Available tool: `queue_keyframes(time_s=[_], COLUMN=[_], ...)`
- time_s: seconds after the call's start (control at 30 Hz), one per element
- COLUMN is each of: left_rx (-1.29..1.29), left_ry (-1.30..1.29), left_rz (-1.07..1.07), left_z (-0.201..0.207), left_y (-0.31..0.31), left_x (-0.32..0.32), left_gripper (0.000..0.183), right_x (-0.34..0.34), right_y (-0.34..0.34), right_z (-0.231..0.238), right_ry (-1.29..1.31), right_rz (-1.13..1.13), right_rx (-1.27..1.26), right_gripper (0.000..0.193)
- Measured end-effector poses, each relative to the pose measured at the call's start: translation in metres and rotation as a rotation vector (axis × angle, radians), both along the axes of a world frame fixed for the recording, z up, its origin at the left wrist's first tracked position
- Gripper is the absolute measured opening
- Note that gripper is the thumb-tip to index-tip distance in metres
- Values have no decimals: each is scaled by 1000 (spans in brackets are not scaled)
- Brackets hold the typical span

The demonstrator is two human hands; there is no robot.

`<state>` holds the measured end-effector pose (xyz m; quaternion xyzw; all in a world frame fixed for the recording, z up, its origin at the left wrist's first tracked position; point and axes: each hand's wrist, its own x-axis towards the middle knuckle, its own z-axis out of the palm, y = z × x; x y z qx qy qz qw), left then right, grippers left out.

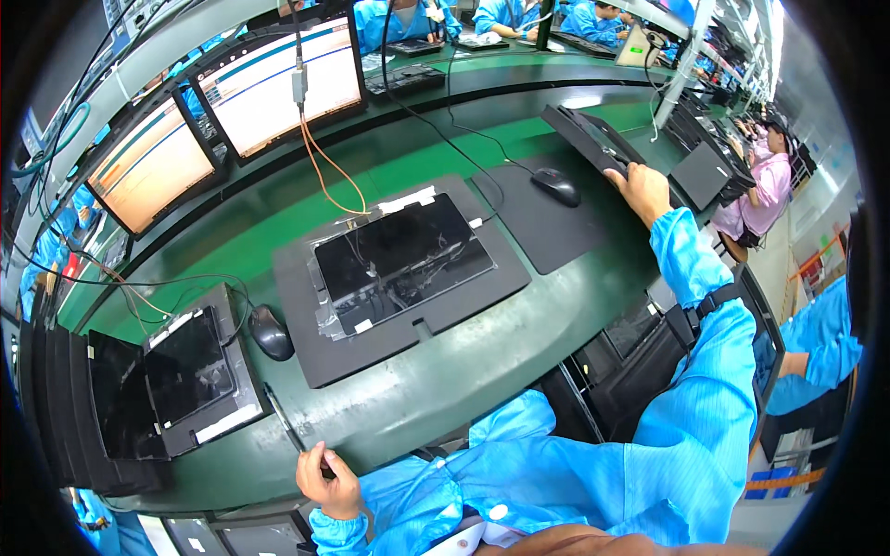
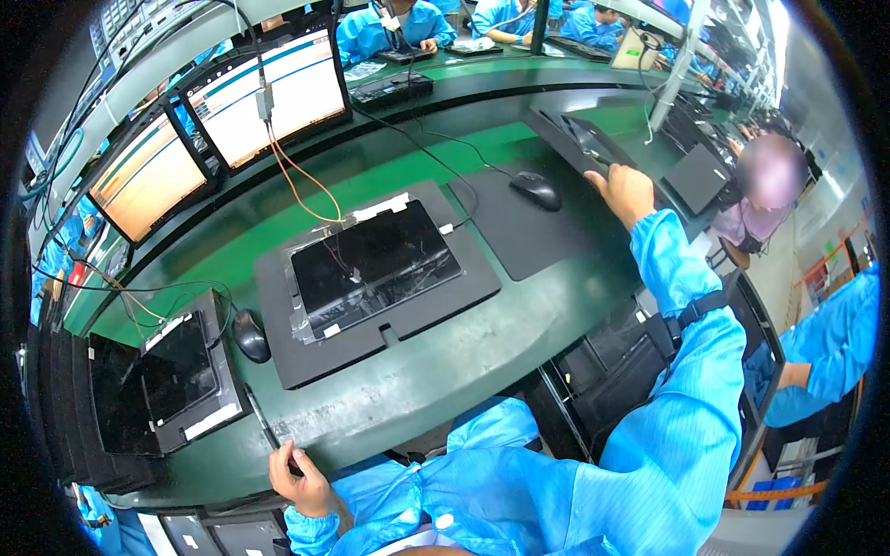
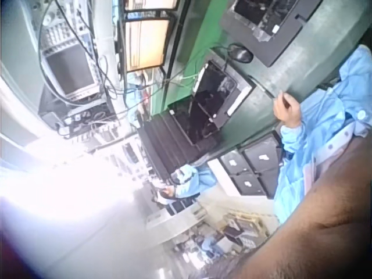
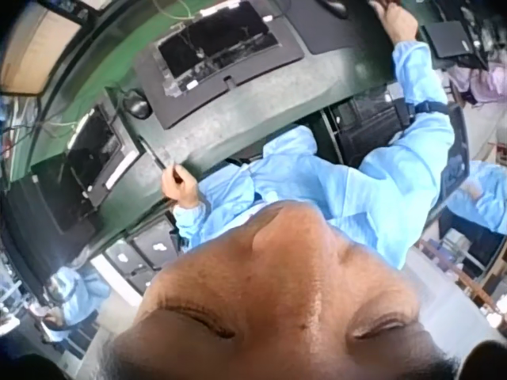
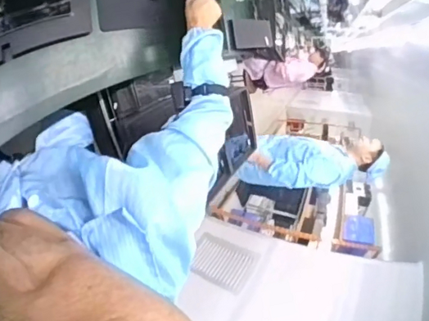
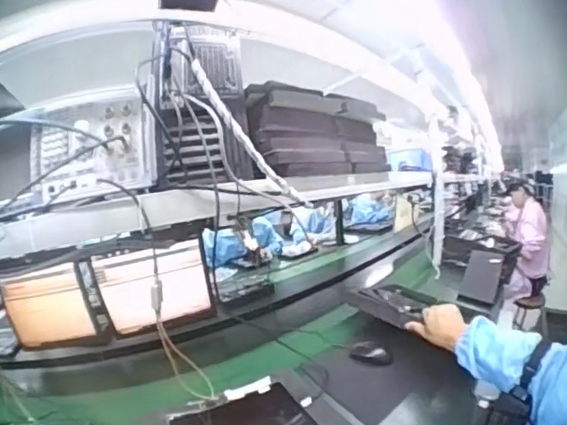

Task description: The recorder tests electronic tablets at a factory workstation, connecting cables and marking items with a pen.

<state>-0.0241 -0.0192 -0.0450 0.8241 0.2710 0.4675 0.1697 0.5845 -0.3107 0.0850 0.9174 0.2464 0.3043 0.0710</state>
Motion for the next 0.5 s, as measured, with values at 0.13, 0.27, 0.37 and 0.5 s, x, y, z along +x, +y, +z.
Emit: queue_keyframes(time_s=[0.13, 0.27, 0.37, 0.5], left_rx=[-23, -7, 3, 58], left_ry=[-22, -47, -97, -47], left_rz=[-8, -2, 65, 107], left_z=[-3, -5, -2, 2], left_y=[0, -1, -1, -4], left_x=[0, 5, 5, 7], left_gripper=[16, 16, 18, 21], right_x=[4, 12, -1, 33], right_y=[-19, -22, 9, 8], right_z=[-30, -34, -20, -51], right_ry=[193, 295, 466, 554], right_rz=[0, -86, -172, -79], right_rx=[11, 261, 245, 298], right_gripper=[62, 70, 84, 68])
